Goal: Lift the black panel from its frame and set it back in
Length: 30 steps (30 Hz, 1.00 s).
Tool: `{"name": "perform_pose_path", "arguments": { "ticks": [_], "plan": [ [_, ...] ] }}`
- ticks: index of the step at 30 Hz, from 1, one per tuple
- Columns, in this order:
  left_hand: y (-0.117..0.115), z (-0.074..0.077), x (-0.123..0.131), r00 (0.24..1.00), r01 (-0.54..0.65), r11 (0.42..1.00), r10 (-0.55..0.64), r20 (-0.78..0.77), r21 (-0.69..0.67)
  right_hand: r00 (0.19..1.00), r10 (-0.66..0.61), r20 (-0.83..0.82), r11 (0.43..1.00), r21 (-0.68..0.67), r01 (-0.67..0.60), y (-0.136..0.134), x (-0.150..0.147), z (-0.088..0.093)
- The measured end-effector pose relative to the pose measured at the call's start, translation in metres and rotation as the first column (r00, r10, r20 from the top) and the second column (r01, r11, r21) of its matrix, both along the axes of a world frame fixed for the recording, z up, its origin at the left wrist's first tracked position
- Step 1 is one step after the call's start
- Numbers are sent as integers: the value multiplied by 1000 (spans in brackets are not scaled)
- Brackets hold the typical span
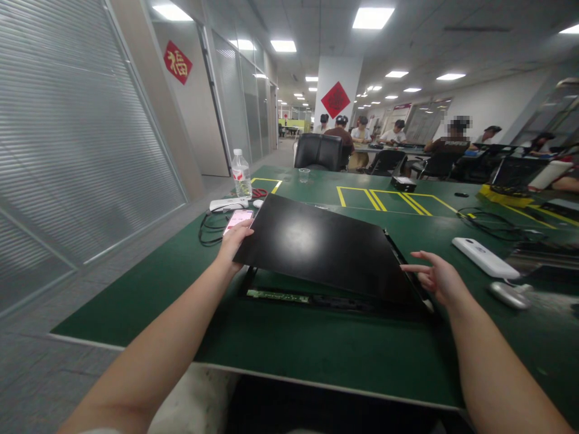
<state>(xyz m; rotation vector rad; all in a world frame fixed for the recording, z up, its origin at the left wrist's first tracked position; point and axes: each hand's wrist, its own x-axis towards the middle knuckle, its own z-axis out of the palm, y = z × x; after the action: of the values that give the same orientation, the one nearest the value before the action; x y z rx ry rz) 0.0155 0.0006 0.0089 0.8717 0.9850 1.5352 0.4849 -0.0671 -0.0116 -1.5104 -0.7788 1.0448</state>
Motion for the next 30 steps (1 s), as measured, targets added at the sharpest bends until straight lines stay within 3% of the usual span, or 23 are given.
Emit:
{"name": "perform_pose_path", "arguments": {
  "ticks": [9,15,21,30],
  "plan": [
    [9,-10,-3,999,11,1000,-12,-51,-25,999,-26,26,999,35,25,4,9,-9],
    [9,-11,-4,994,-22,997,13,-110,-78,999,-43,28,999,24,42,3,7,-7],
    [12,-14,-9,992,26,996,-36,-124,-88,998,-64,19,998,19,64,1,1,-2],
    [1,-5,1,990,39,992,-55,-128,-122,995,-91,36,996,17,91,2,1,-4]
  ]
}}
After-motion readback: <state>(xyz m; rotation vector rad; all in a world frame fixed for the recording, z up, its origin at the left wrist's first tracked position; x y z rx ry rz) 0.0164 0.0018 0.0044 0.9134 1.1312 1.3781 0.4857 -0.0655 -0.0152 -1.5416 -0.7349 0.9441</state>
